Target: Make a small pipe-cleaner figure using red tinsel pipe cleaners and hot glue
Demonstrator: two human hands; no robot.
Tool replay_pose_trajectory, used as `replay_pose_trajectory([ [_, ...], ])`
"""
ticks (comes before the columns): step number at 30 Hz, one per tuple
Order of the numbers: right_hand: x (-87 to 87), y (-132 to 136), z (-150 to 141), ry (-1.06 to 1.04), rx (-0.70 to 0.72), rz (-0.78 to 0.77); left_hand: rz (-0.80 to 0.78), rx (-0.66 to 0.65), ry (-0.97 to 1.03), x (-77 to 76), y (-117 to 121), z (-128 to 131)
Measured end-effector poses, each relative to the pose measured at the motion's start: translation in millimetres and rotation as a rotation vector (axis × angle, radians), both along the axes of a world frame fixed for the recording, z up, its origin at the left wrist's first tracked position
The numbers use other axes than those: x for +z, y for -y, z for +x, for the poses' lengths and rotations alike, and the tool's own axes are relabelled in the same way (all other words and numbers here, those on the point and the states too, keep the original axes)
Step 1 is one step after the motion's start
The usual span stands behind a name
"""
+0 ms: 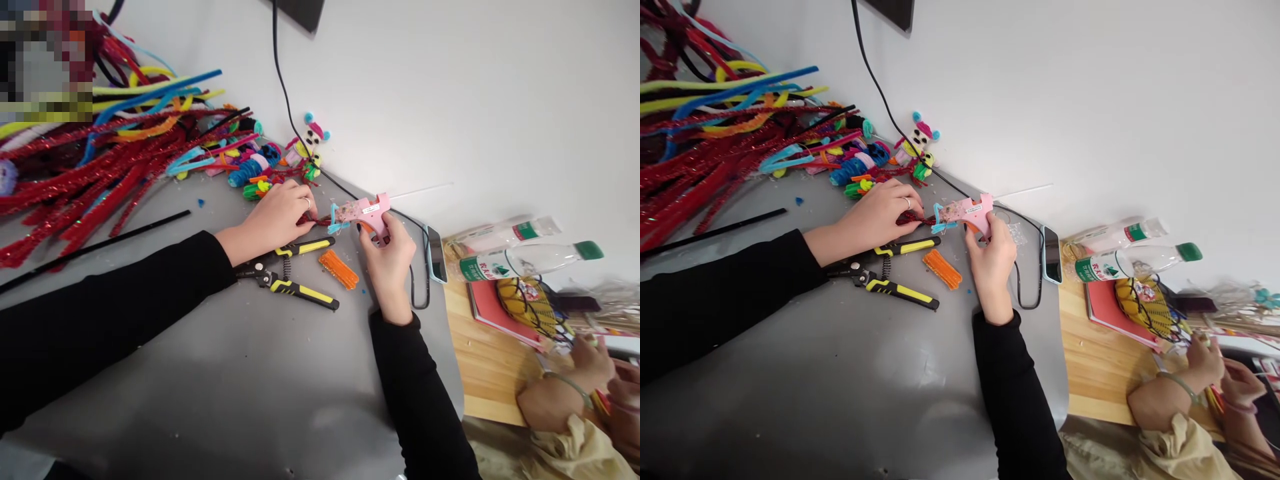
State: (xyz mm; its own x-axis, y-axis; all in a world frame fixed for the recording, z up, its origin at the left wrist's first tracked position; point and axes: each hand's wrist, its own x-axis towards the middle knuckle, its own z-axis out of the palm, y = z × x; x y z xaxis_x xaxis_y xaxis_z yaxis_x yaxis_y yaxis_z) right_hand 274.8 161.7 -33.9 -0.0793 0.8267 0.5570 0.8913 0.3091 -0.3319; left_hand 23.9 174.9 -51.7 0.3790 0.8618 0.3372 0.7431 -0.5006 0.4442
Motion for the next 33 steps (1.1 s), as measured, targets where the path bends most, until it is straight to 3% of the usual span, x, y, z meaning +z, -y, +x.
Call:
replay_pose_trajectory([
  [33, 1.9, 1.4, -2.2, 0.002, -0.034, -0.033, 0.010, -0.003, 0.020, -3.8, -2.5, 0.3],
])
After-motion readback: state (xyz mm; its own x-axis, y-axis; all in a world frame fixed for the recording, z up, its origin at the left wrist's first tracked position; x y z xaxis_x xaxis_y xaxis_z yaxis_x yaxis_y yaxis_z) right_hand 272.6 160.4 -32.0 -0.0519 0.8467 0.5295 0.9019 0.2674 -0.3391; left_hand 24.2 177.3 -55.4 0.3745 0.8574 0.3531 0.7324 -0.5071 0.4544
